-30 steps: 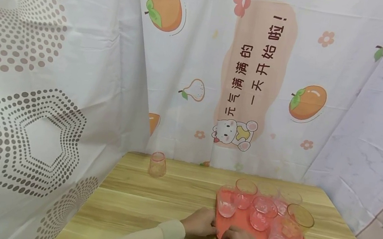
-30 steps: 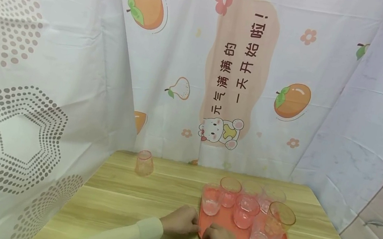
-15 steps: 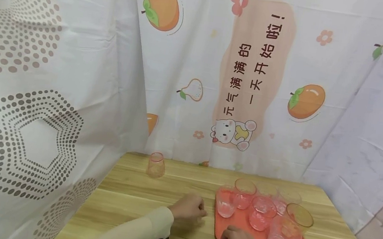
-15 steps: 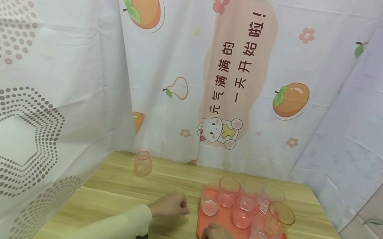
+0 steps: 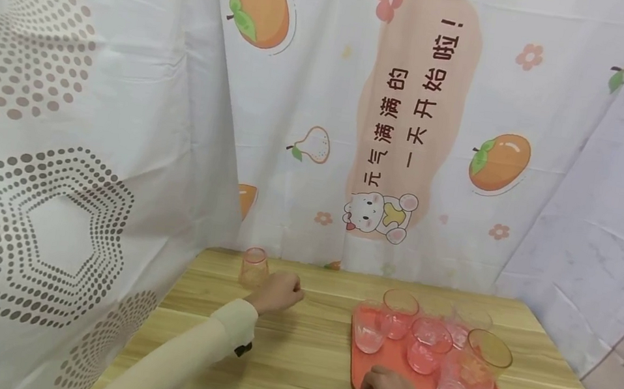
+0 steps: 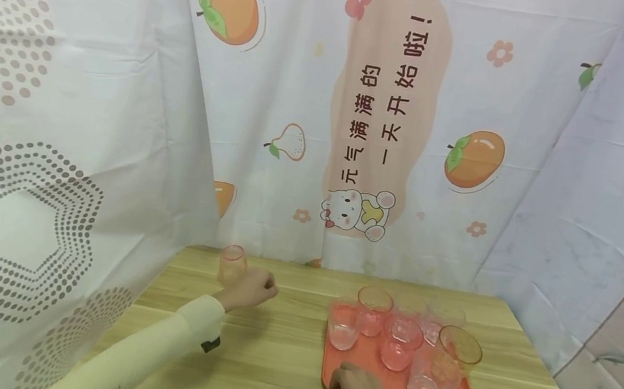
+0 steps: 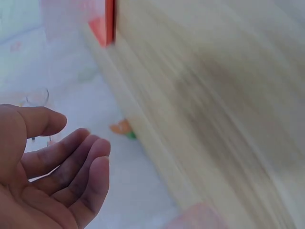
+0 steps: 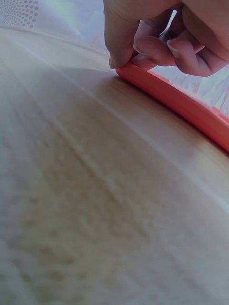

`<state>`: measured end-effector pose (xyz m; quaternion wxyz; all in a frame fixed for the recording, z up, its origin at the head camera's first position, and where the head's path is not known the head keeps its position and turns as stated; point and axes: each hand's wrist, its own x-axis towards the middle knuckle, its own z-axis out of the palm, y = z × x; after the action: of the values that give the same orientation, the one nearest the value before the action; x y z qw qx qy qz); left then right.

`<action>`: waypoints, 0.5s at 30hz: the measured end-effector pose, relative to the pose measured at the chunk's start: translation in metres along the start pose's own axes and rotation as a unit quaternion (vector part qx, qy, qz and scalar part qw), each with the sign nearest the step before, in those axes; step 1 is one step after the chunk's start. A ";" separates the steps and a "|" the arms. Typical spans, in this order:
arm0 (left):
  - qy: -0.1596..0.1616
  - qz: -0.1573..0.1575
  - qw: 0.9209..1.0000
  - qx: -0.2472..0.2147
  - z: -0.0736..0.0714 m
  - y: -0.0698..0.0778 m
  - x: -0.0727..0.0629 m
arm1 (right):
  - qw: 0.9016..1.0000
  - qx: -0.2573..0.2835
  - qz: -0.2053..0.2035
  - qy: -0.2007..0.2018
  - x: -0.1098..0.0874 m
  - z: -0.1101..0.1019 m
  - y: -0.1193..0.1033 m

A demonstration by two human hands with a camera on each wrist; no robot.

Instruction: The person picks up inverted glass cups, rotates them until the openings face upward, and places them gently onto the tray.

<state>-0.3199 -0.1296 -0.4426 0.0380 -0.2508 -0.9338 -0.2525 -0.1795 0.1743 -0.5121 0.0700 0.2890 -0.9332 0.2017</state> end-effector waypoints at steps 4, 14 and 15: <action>0.021 -0.018 1.000 0.006 -0.013 -0.013 0.003 | 1.000 -0.002 -0.004 0.007 -0.001 0.000 0.000; 0.146 -0.034 0.979 0.135 -0.033 -0.046 0.015 | 1.000 -0.011 -0.005 0.014 0.000 0.004 0.003; 0.143 -0.046 0.981 0.123 -0.035 -0.049 0.015 | 1.000 -0.012 -0.005 0.016 0.000 0.004 0.004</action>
<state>-0.3591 -0.1763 -0.4317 0.1906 -0.1622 -0.9531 -0.1703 -0.1813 0.1755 -0.5168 0.0889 0.2901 -0.9327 0.1949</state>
